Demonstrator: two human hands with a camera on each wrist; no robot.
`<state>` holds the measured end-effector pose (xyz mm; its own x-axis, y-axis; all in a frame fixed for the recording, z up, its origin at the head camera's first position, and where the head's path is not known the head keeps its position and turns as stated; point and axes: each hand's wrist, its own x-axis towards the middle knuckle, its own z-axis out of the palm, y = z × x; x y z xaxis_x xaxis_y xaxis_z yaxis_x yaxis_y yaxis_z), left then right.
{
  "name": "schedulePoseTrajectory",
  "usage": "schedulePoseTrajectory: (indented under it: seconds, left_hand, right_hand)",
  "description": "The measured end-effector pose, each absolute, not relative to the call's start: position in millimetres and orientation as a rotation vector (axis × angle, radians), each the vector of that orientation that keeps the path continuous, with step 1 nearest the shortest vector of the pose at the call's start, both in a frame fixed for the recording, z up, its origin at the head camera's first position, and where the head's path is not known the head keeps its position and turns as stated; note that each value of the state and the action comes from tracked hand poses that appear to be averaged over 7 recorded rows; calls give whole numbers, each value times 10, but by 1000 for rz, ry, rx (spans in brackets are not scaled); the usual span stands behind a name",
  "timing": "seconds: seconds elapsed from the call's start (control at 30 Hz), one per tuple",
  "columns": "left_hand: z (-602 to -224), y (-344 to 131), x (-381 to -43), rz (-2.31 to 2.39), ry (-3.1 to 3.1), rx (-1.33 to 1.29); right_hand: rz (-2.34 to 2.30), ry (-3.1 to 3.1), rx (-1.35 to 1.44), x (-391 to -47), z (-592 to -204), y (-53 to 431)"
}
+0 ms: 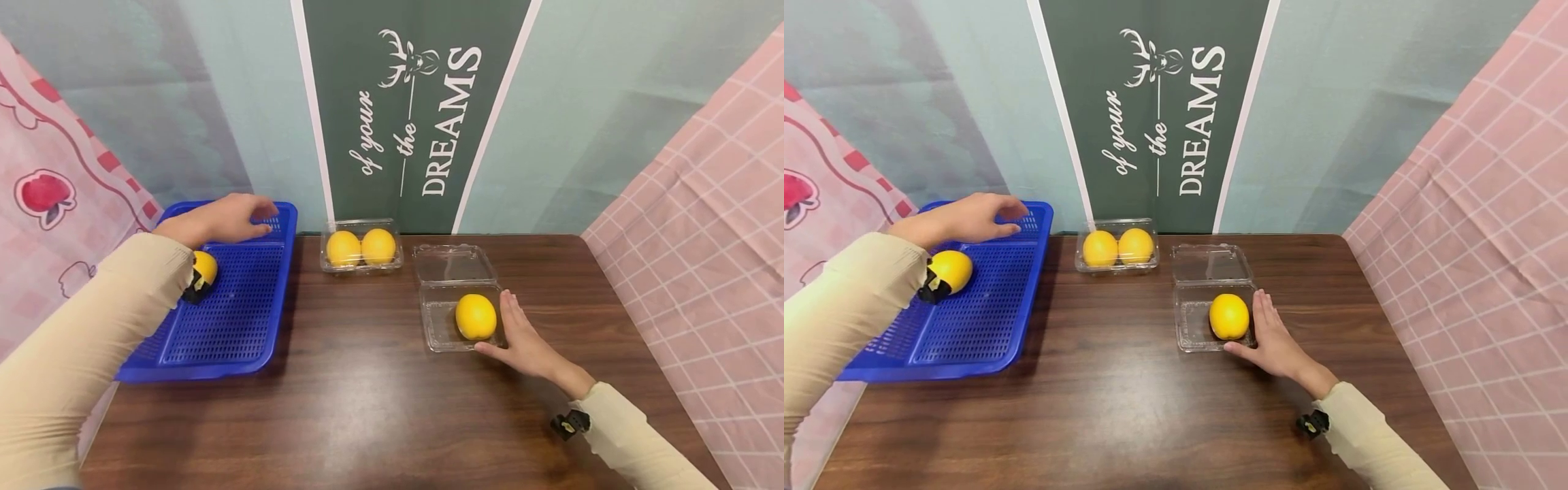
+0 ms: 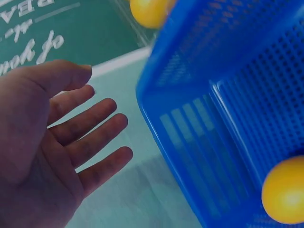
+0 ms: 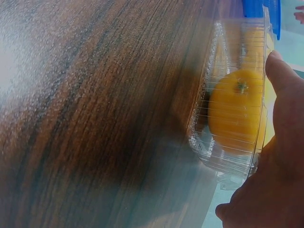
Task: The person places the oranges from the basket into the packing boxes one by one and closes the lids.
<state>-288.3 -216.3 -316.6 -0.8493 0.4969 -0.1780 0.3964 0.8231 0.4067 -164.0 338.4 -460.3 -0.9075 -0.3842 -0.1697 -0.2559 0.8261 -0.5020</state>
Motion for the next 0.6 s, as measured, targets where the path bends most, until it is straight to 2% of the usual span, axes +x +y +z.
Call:
schedulePoseTrajectory:
  seconds: [0.6]
  left_hand:
    - [-3573, -2714, -2743, 517, 2796, 464]
  right_hand:
    - [-697, 2763, -510, -1540, -4700, 3419]
